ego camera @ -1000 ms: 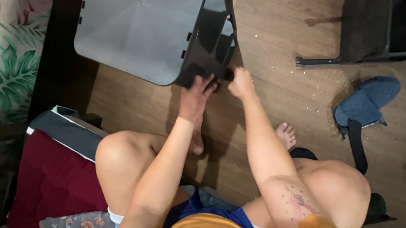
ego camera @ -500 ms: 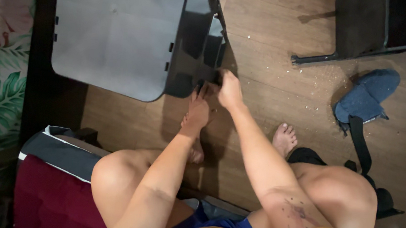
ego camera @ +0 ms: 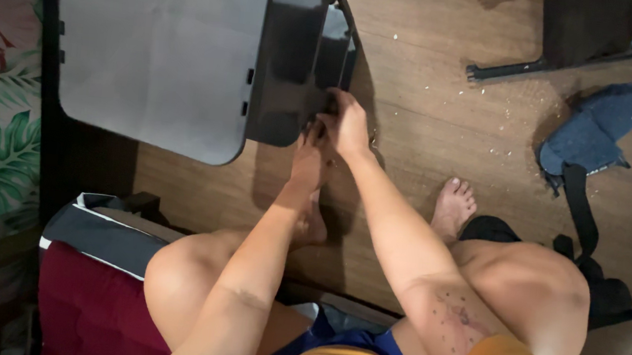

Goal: The person assembles a black plastic shelving unit by hand, connecting the side supports to the shelves and snapping the tiers together while sitting on the floor.

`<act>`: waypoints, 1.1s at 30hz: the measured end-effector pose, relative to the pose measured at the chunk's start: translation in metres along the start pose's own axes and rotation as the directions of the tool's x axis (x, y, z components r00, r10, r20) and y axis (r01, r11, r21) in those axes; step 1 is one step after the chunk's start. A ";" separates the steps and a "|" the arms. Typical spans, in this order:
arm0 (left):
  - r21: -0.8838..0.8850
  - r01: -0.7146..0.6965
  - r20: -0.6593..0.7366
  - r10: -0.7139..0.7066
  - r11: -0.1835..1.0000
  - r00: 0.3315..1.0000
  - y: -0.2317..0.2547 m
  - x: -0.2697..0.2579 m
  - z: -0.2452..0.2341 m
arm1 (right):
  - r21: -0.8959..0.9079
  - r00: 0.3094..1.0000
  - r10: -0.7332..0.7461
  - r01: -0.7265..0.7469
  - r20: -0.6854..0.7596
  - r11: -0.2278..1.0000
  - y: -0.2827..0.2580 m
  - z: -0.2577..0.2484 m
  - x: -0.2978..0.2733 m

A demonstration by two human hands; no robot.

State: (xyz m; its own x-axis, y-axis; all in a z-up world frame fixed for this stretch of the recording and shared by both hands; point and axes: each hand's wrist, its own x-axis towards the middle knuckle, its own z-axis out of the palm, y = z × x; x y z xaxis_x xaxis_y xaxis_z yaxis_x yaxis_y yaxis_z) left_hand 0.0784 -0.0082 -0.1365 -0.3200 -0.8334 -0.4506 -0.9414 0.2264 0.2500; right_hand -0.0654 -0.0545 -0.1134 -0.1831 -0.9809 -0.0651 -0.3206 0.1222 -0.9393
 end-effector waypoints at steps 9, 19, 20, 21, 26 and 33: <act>-0.173 0.084 0.021 -0.082 0.981 0.996 0.008 0.004 -0.024 | 0.165 0.972 0.222 -0.208 -0.071 0.964 0.027 0.000 -0.004; -0.045 0.020 -0.089 -0.024 0.999 0.996 -0.028 0.012 0.028 | 0.087 0.967 0.166 -0.152 -0.195 0.985 -0.004 0.017 -0.021; -0.105 0.018 -0.085 -0.027 0.994 0.996 -0.026 0.012 0.024 | 0.087 0.966 0.166 -0.151 -0.197 0.985 -0.004 0.017 -0.020; -0.104 0.017 -0.086 -0.026 0.994 0.996 -0.021 0.012 0.018 | 0.079 0.960 0.182 -0.169 -0.214 0.983 -0.004 0.017 -0.019; -0.222 0.106 0.012 -0.106 0.969 0.994 -0.008 0.009 -0.006 | 0.016 0.947 0.142 -0.144 -0.287 0.990 0.001 0.017 -0.016; -0.211 0.031 -0.117 -0.057 0.977 0.992 -0.021 0.011 0.014 | 0.226 0.834 0.522 -0.481 -0.180 0.847 0.010 0.030 -0.026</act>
State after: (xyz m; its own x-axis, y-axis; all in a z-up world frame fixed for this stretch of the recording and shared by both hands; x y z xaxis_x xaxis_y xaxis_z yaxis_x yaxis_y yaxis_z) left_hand 0.0925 -0.0152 -0.1591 -0.2513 -0.8980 -0.3611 -0.9073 0.0887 0.4109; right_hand -0.0362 -0.0321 -0.1309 -0.4872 -0.7270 -0.4838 0.0270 0.5412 -0.8404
